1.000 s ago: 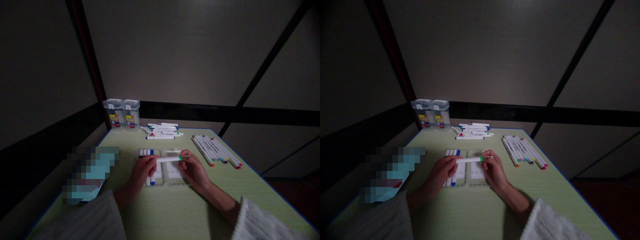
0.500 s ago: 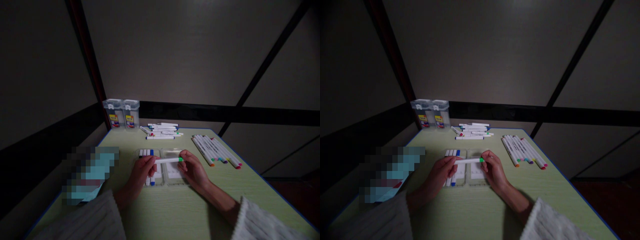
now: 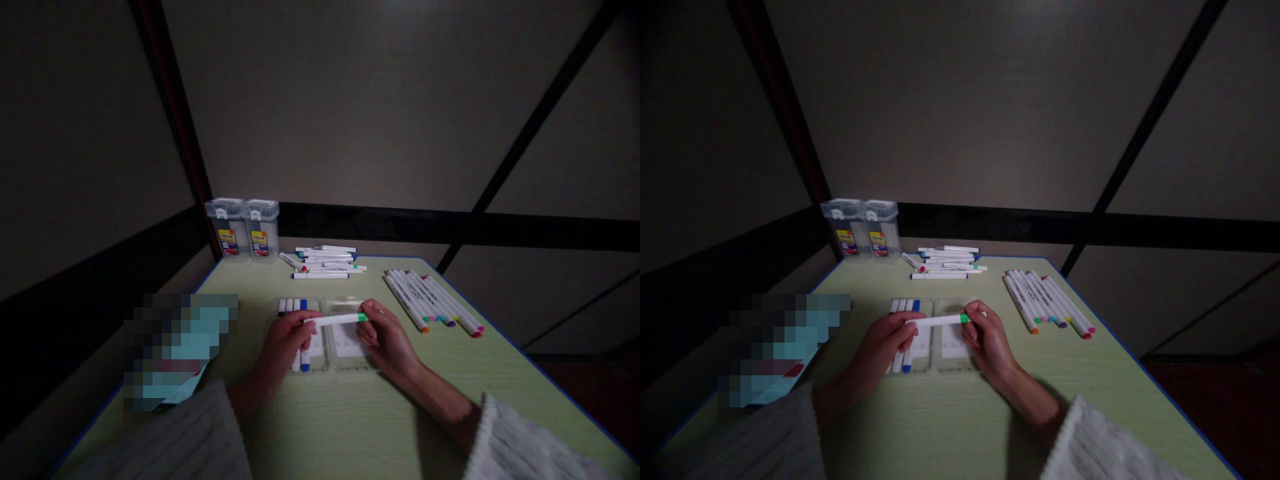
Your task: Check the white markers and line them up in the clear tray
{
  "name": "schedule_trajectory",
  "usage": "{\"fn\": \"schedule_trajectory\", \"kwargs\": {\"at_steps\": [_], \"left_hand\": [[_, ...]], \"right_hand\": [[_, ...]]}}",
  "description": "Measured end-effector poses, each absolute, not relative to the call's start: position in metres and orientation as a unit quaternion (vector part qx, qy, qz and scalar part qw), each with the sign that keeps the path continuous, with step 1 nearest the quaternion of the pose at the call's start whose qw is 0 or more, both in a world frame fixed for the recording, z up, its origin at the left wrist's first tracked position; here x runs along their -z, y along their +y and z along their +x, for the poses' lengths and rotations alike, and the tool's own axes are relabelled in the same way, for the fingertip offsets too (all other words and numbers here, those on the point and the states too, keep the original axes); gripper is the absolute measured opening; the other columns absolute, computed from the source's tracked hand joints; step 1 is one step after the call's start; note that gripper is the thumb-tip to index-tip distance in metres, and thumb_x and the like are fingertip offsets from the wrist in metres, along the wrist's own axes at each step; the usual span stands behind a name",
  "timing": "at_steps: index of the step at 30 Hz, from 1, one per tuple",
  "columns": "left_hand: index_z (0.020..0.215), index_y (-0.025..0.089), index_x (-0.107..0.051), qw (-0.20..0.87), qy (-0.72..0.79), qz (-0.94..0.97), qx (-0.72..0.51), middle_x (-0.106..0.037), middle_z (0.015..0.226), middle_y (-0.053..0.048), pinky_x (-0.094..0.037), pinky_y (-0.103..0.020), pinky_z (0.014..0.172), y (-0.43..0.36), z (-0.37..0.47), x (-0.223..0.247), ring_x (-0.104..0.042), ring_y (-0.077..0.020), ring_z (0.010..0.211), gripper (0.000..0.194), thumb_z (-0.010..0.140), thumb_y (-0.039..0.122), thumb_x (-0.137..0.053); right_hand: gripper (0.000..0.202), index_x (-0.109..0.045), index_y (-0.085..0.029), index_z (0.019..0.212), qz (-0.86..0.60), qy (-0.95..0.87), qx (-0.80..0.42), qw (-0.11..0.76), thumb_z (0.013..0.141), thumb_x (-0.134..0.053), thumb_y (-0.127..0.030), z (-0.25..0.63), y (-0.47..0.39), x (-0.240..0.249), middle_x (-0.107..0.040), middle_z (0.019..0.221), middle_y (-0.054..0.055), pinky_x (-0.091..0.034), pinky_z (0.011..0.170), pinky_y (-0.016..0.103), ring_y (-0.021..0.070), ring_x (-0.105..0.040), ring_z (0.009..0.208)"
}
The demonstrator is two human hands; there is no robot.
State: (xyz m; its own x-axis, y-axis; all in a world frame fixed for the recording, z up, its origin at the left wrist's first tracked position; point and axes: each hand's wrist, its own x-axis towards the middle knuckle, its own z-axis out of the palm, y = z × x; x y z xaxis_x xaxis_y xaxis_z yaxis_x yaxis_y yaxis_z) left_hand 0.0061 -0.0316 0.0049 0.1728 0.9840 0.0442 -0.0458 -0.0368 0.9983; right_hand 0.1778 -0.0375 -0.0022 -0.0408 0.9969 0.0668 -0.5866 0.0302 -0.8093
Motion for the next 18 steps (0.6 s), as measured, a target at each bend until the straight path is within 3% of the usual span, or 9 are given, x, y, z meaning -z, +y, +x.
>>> {"fn": "schedule_trajectory", "kwargs": {"at_steps": [11,18], "left_hand": [[0.085,0.01,-0.069,0.53,0.435,0.555,-0.471,-0.043,0.044,0.005,-0.029,-0.019,0.045,-0.0343,0.0057,-0.0089,-0.038,-0.0063,0.044,0.03,0.063,0.026,-0.056],[0.082,0.014,-0.071,0.516,0.428,0.574,-0.471,-0.054,0.062,0.0,-0.029,-0.018,0.044,-0.0339,0.0047,-0.0085,-0.039,-0.005,0.046,0.026,0.062,0.024,-0.058]], "right_hand": [[0.021,-0.049,-0.018,0.059,-0.31,-0.349,-0.62,0.631,0.07,-0.062,-0.028,0.1772,-0.0371,0.0012,-0.03,0.037,-0.009,-0.015,0.036,0.02,0.0051,-0.018,0.035],[0.022,-0.047,-0.017,0.058,-0.313,-0.338,-0.626,0.63,0.069,-0.063,-0.029,0.1777,-0.0369,0.001,-0.03,0.037,-0.009,-0.016,0.035,0.019,0.0045,-0.018,0.035]]}}
